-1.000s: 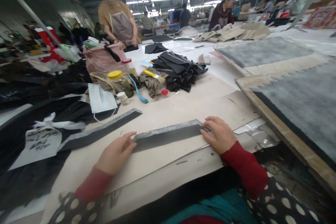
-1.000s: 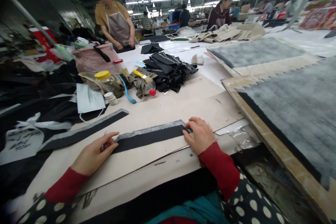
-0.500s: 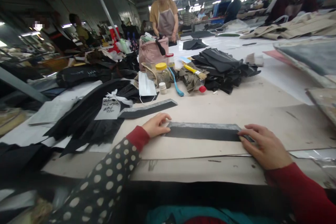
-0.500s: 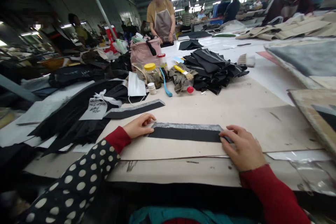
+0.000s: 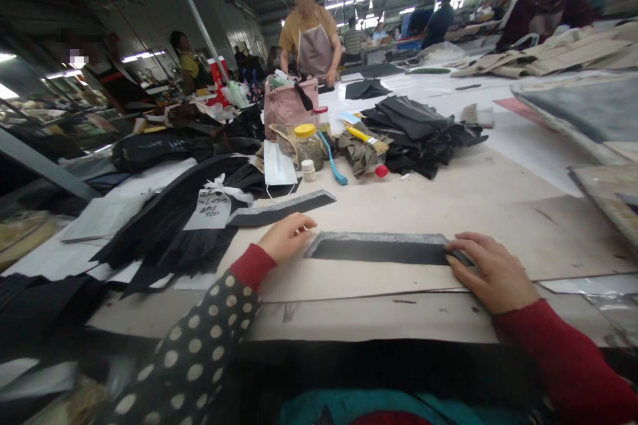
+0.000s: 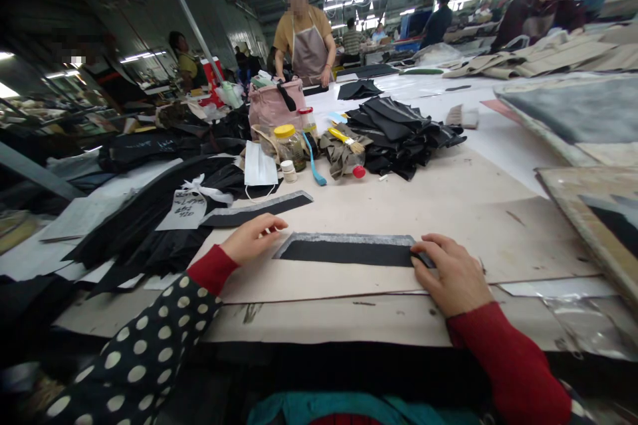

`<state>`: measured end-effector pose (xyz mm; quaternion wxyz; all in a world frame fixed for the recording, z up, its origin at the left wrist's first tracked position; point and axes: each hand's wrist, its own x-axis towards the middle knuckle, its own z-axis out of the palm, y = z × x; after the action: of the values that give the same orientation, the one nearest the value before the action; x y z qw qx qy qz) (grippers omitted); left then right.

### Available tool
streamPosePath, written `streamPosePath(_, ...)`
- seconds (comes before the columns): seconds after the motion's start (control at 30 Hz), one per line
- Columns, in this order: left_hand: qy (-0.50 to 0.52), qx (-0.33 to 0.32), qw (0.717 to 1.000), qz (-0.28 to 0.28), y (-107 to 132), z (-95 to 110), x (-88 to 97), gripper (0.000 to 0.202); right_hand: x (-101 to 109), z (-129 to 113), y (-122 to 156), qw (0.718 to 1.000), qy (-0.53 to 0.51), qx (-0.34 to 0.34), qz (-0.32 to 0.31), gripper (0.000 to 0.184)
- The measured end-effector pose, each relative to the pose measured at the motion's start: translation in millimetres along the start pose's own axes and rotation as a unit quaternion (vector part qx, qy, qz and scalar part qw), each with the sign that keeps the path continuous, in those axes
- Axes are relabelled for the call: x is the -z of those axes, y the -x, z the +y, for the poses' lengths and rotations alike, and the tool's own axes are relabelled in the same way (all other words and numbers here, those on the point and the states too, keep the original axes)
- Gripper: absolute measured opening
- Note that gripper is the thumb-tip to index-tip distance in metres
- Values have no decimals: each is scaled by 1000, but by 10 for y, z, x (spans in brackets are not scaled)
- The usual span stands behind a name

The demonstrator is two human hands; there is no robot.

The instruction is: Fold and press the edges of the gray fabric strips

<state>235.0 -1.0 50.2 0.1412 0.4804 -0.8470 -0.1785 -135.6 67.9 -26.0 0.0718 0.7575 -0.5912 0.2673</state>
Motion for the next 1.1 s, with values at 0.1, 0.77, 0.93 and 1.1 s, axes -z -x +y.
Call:
streamPosePath(0.1, -41, -116, 992, -22, 21, 549, -228, 34, 41, -122, -51, 999, 26, 16, 25, 25)
streamPosePath(0.77, -161, -129, 972, -116, -37, 832, -739, 68, 21, -637, 17, 987, 90, 121, -61, 48)
streamPosePath(0.93, -217, -64, 969, -95, 192, 515, -573, 64, 71, -470, 141, 990, 96, 78, -61, 50)
streamPosePath(1.1, -260, -27, 962, -76, 358, 357, -498, 62, 97, -421, 267, 989, 126, 48, -53, 49)
